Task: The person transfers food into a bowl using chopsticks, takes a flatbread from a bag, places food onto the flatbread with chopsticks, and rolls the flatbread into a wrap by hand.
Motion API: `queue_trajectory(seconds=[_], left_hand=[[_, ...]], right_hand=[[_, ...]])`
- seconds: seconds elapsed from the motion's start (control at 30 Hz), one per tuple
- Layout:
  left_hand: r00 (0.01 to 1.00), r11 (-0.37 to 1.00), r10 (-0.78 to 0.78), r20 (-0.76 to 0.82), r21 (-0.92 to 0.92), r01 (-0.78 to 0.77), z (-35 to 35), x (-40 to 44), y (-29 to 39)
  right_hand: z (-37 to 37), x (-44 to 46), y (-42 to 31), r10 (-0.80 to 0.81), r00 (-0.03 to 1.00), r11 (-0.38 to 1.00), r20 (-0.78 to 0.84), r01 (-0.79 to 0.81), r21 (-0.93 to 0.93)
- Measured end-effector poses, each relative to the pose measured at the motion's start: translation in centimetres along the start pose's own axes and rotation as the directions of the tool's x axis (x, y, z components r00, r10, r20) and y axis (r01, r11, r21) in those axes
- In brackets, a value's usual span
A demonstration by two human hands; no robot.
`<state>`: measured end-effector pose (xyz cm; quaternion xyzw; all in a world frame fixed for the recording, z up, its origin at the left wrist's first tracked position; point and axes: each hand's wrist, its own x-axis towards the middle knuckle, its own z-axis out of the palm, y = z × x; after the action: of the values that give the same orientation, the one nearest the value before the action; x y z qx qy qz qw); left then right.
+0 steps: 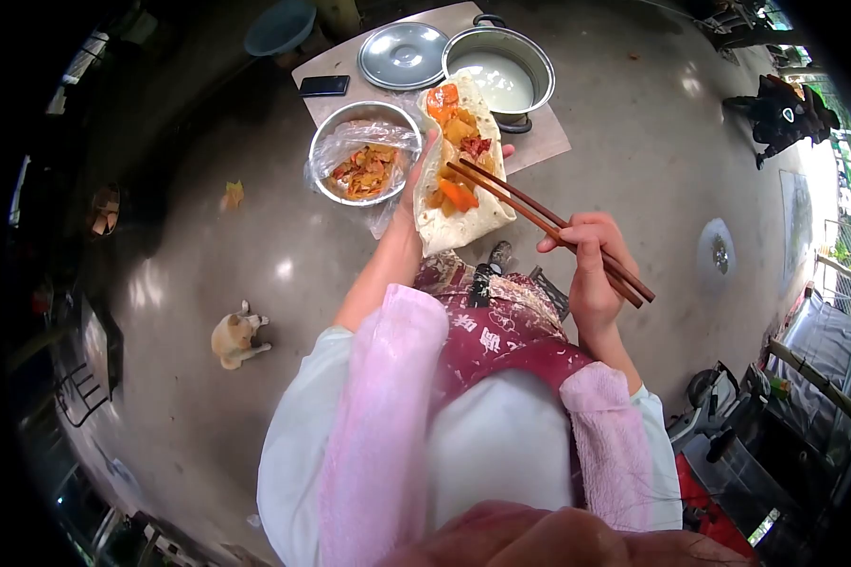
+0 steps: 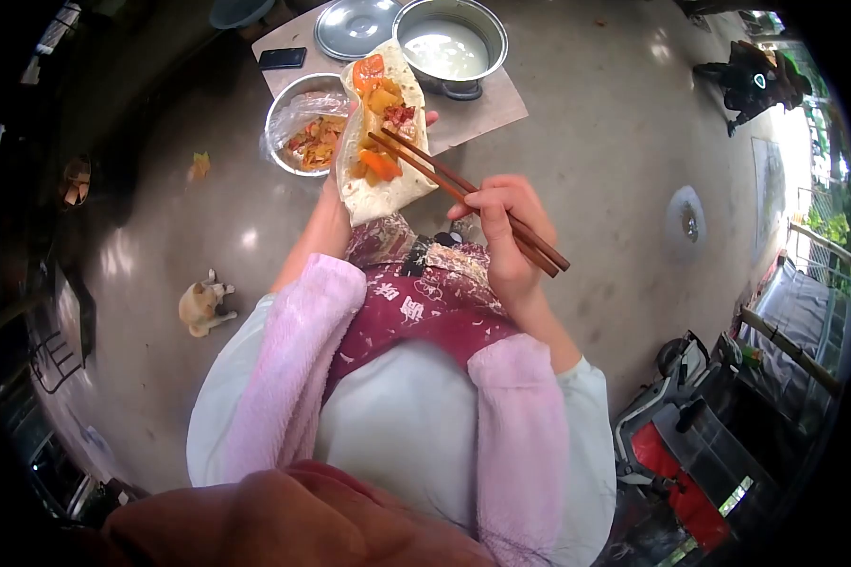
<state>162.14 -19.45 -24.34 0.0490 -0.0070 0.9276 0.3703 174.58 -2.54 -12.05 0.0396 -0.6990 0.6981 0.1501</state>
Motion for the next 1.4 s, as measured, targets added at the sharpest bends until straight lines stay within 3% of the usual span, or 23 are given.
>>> queue_trajectory(seconds=[0.3,0.4,0.5,0.6,0.73,0.83,1.07,1.27,1.4], left_hand=[[0.992,0.994,0.104,-0.069,0.044,-0.101,-0.7,-0.6,0.8],[0.984,0.987,0.144,-0.108,0.091,-0.134,-0.2,-1.0,0.9],[0.980,0.984,0.161,-0.120,0.101,-0.149,-0.3,-1.4,1.2],[0.975,0.972,0.181,-0.127,0.174,-0.157,-0.6,-1.8,1.4],[0.985,0.982,0.146,-0.094,0.130,-0.134,-0.7,-2.4,2.0],[0.975,0.984,0.152,-0.161,0.118,-0.134,-0.7,-2.7,1.9],[0.984,0.988,0.131,-0.125,0.100,-0.119,-1.0,-3.1,1.6],[0.987,0.991,0.118,-0.110,0.083,-0.109,-0.8,-3.6,1.7],[0.983,0.984,0.141,-0.119,0.125,-0.126,-0.8,-3.6,1.7]], right_hand=[[-0.5,-1.7,0.5,-0.014,0.993,0.987,0.116,0.033,-0.159],[-0.2,-2.1,0.2,0.026,0.993,0.994,0.111,-0.014,-0.109],[-0.2,-2.4,-0.2,-0.019,0.997,0.999,0.071,0.021,-0.028],[-1.0,-1.8,-0.6,-0.103,0.982,0.984,0.158,0.123,-0.127],[-0.2,-0.5,0.3,-0.115,0.993,0.993,-0.026,0.116,0.031],[0.0,0.7,1.2,-0.049,0.999,0.999,0.016,0.049,0.009],[0.9,1.0,2.9,0.103,0.994,0.995,-0.027,-0.103,0.014],[0.9,0.7,3.0,0.044,0.999,0.992,-0.032,-0.040,0.122],[0.8,1.0,2.4,0.076,0.996,0.995,0.037,-0.079,0.065]])
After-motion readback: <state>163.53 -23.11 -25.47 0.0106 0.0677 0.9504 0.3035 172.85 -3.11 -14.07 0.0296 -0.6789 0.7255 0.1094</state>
